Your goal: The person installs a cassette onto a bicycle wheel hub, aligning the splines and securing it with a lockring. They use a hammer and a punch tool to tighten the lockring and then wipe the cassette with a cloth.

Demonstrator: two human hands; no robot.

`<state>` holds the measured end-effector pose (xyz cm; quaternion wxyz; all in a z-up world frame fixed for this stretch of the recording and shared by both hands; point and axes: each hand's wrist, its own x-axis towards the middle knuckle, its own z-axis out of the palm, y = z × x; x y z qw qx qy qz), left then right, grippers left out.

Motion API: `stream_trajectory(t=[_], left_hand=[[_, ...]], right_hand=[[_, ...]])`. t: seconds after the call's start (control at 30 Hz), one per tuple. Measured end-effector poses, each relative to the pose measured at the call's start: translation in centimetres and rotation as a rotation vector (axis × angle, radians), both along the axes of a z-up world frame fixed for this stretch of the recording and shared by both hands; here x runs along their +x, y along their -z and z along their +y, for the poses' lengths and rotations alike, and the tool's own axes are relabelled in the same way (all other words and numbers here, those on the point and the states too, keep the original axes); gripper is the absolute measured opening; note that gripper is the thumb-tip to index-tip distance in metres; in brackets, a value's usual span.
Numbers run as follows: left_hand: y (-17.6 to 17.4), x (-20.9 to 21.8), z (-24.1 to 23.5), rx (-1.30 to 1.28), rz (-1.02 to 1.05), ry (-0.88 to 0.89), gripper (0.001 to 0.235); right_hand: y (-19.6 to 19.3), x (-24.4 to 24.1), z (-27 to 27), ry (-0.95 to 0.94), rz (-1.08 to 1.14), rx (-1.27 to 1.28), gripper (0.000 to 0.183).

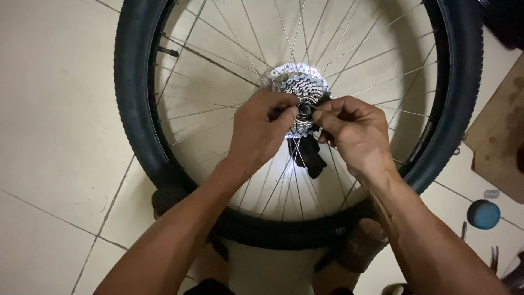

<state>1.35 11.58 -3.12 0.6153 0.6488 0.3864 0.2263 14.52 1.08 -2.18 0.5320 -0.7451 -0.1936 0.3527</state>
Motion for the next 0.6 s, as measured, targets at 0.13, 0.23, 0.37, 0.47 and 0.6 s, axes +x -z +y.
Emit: stream_trajectory(t=[0.13,0.23,0.37,0.47,0.6], left_hand=[[0.8,-0.1,0.3,-0.004,0.047,0.019,0.022],[0.5,-0.1,0.2,-0.047,0.089,0.01,0.022],[0.8,0.0,0.2,-0.079,0.112,0.018,0.023],[0.5,0.0,0.3,-0.083,0.137,0.031,0.023],[0.0,0.2,-0.2,-0.043,0.145,0.009,0.021]], right_hand=[[0.8,0.2,0.3,0.01,0.004,0.013,0.01],[1.5,0.3,0.2,-0.002,-0.025,0.022,0.008],[0.8,0.0,0.4,0.002,-0.039,-0.008,0.008],[1.1,0.0,0.3,-0.001,-0.056,-0.016,0.007],[1.2,-0.1,0.3,0.003,-0.08,0.004,0.009]])
